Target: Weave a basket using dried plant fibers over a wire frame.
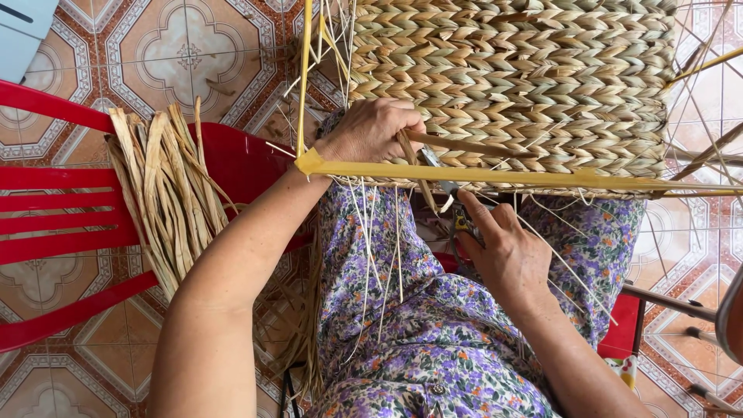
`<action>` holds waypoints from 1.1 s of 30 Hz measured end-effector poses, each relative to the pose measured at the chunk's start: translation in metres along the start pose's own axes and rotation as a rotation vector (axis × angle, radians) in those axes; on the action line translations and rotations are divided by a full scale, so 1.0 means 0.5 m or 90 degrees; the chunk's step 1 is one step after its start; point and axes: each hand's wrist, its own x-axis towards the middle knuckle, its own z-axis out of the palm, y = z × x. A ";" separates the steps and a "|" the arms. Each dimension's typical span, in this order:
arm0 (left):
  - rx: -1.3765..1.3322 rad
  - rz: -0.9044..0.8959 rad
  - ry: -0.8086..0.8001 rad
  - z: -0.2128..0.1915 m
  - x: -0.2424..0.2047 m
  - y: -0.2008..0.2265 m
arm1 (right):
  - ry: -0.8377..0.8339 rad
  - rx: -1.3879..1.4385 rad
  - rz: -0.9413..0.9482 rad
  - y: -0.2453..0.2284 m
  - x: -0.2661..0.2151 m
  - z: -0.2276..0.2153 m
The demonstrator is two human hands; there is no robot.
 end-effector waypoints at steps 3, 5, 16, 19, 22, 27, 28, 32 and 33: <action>-0.013 -0.026 0.010 0.010 -0.002 -0.025 | 0.007 0.014 -0.008 0.005 -0.006 0.008; -0.023 -0.073 0.009 0.017 -0.013 -0.048 | 0.032 0.032 -0.024 0.011 -0.018 0.002; -0.019 -0.327 0.240 -0.133 -0.253 0.054 | -0.310 0.362 0.049 0.183 -0.166 -0.116; -0.157 -0.562 0.329 -0.084 -0.372 -0.001 | -0.335 0.560 0.057 0.317 -0.249 -0.091; -0.302 -0.738 0.377 -0.050 -0.420 0.014 | -0.355 1.032 -0.091 0.462 -0.316 -0.076; -0.164 -0.818 0.188 0.001 -0.529 0.023 | -0.163 0.831 0.172 0.615 -0.416 -0.007; 0.017 -0.773 0.085 0.016 -0.568 0.010 | -0.112 0.691 0.253 0.582 -0.403 -0.025; 0.119 -0.931 -0.149 -0.119 -0.371 0.237 | -0.092 0.601 0.260 0.440 -0.295 -0.086; -0.002 -0.881 -0.133 -0.130 -0.361 0.263 | -0.076 0.600 0.256 0.423 -0.273 -0.089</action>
